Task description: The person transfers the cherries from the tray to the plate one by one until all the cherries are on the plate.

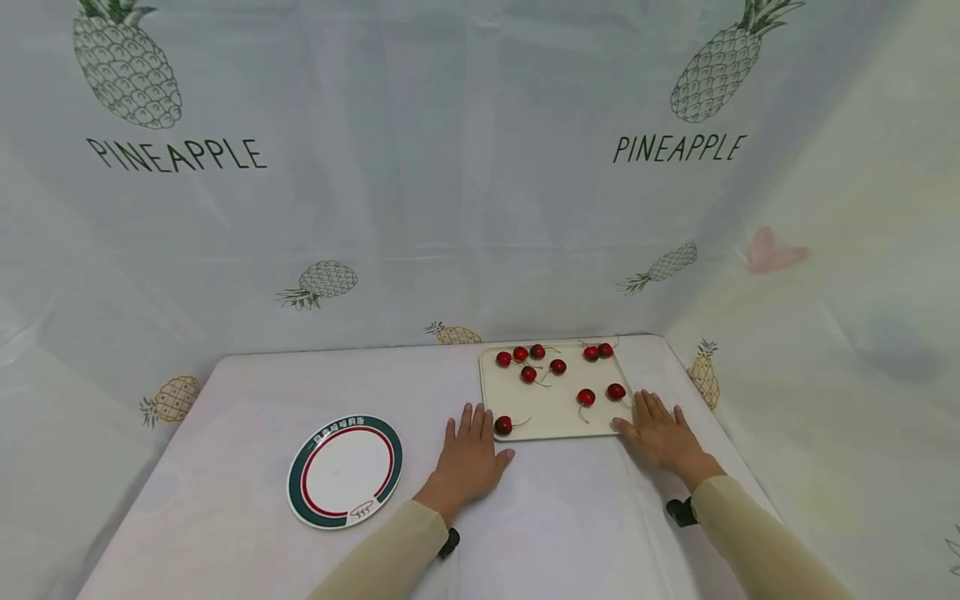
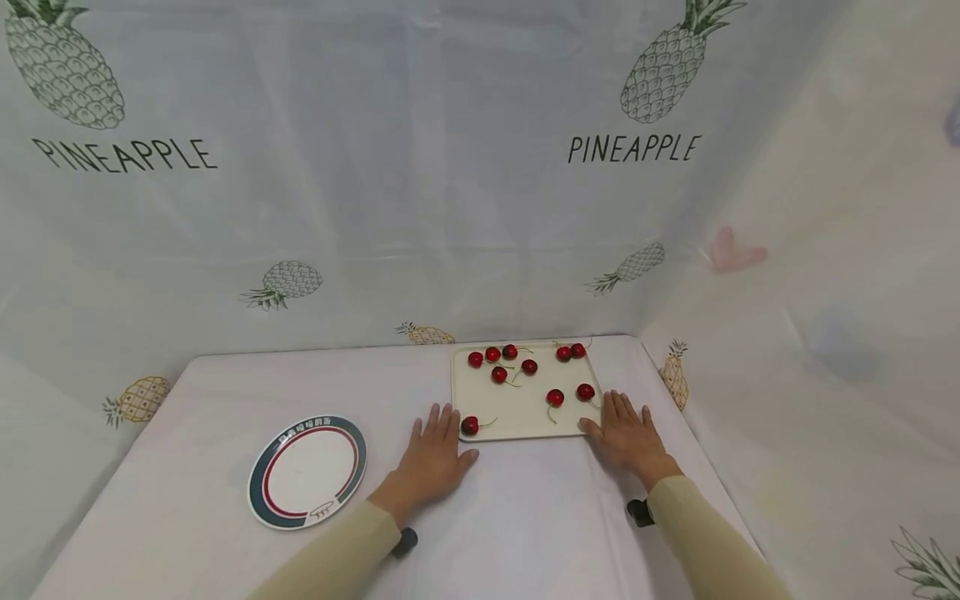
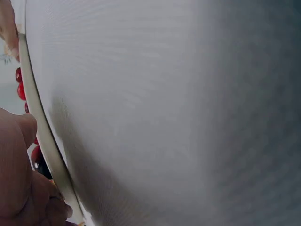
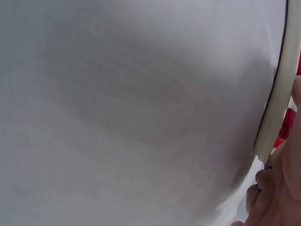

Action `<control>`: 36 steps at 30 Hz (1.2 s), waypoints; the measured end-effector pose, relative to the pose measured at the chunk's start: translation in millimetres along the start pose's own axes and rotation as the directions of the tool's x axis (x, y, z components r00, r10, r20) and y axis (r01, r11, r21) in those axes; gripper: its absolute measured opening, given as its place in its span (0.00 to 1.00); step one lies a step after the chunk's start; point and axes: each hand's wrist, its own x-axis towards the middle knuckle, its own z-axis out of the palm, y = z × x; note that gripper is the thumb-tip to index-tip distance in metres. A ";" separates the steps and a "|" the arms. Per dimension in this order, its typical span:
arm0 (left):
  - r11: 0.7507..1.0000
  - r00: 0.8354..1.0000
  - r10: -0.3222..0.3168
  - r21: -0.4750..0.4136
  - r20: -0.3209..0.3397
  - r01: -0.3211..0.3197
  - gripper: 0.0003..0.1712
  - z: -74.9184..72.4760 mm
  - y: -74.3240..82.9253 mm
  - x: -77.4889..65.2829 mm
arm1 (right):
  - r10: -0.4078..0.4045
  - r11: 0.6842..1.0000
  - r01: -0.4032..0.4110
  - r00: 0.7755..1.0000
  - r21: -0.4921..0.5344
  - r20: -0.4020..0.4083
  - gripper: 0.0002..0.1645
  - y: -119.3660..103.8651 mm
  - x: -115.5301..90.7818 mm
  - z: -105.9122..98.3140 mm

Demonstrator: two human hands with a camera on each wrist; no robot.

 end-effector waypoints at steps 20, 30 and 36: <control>0.999 1.000 -0.011 0.049 0.024 0.010 0.47 -1.9 -25.3 -47.5 | -0.049 0.995 0.038 0.991 -0.091 -0.121 0.60 -46.4 -41.7 22.2; 0.996 1.000 -0.002 0.089 0.027 0.000 0.48 3.4 -47.8 -85.6 | -0.053 0.993 0.040 0.991 -0.109 -0.119 0.60 -77.2 -63.3 34.7; 0.994 1.000 0.022 0.104 0.007 -0.022 0.48 3.0 -52.0 -105.4 | -0.073 0.990 0.055 0.987 -0.128 -0.144 0.57 -86.7 -75.1 38.5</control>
